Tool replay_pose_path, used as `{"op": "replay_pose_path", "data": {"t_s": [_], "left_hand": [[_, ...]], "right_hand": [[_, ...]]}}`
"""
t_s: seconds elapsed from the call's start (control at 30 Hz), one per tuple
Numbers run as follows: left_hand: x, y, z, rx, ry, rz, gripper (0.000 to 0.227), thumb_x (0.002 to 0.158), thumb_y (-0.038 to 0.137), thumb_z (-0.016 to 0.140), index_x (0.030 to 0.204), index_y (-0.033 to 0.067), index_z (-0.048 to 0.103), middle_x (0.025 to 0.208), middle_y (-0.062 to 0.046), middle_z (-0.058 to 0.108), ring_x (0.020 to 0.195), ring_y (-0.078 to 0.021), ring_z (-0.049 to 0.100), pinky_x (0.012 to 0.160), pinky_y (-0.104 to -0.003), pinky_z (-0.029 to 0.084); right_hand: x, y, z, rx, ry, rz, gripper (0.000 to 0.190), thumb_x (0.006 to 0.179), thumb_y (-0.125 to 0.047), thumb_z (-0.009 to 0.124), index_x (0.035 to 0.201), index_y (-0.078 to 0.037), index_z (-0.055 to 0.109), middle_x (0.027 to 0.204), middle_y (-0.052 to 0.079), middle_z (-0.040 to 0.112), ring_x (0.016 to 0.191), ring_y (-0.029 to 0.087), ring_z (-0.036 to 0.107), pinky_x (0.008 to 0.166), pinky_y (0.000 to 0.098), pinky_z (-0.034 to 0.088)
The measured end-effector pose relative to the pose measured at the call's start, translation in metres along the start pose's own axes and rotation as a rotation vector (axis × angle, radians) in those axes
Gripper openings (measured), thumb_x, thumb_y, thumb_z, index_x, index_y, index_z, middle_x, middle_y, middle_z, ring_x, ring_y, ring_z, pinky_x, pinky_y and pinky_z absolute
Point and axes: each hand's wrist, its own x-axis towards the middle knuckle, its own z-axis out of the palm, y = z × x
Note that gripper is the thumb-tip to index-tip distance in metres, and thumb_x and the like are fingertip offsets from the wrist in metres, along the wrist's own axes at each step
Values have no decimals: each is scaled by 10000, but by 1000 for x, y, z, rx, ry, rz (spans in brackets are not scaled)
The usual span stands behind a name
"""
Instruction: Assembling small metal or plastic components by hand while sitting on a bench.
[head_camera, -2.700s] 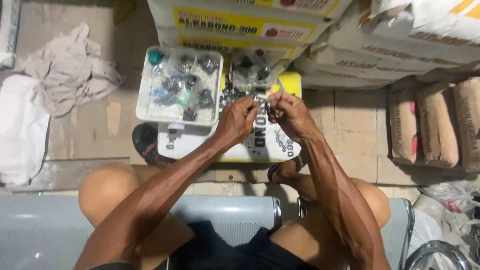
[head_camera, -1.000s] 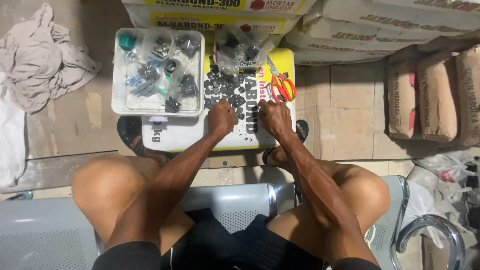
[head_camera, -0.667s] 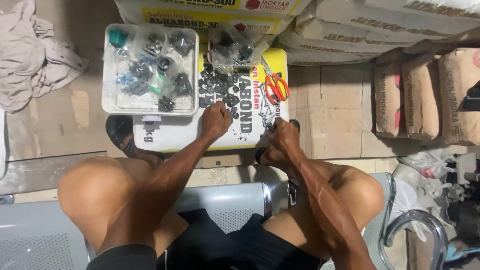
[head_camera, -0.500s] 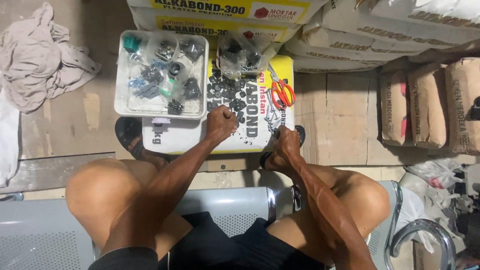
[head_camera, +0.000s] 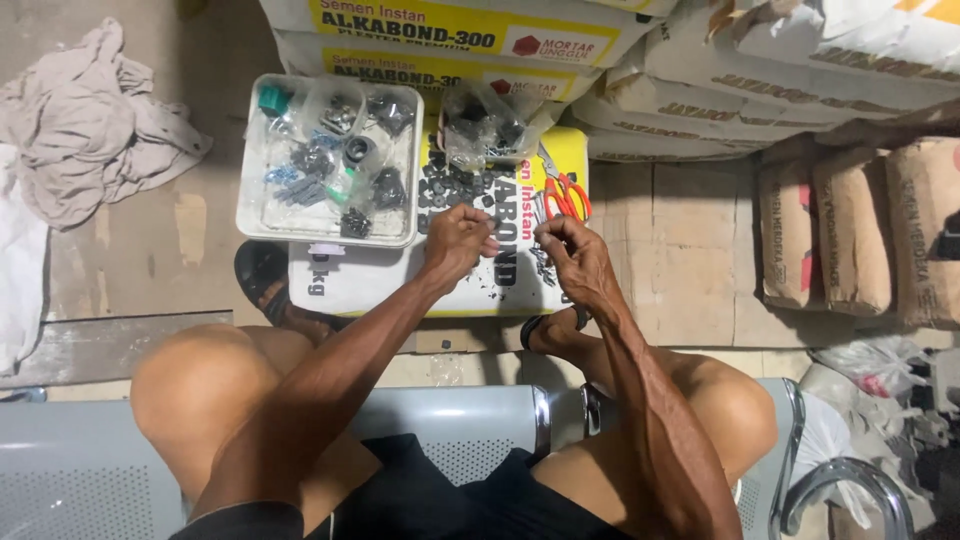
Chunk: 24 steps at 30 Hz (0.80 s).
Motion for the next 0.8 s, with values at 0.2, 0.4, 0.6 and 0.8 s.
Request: {"op": "replay_pose_path", "data": {"t_s": [0.2, 0.4, 0.6, 0.8], "left_hand": [[9, 10, 0, -198, 34, 32, 207, 920, 14, 651, 1090, -78, 578, 896, -230, 725, 672, -177, 741, 602, -271, 680], [10, 7, 0, -224, 7, 70, 187, 901, 6, 691, 1054, -65, 608, 871, -217, 720, 668, -185, 737, 583, -283, 680], [13, 2, -1, -205, -7, 106, 189, 896, 13, 704, 1051, -63, 627, 850, -188, 707, 677, -176, 732, 592, -288, 683], [3, 11, 2, -11, -58, 239, 128, 911, 20, 670, 1021, -46, 678, 786, -174, 719, 637, -137, 726, 558, -244, 653]], "right_hand": [[8, -6, 30, 128, -38, -235, 148, 951, -22, 696, 1079, 39, 741, 764, 161, 705, 659, 175, 692, 647, 343, 584], [9, -9, 32, 162, -52, -229, 146, 974, -2, 641, 1073, 33, 743, 757, 142, 695, 671, 194, 711, 677, 341, 594], [11, -4, 34, 180, -60, -229, 144, 985, 6, 635, 1079, 51, 734, 757, 158, 700, 673, 199, 702, 684, 356, 597], [19, -1, 32, 137, -68, -246, 130, 999, -11, 635, 1057, 51, 733, 748, 153, 693, 655, 207, 690, 651, 364, 590]]}}
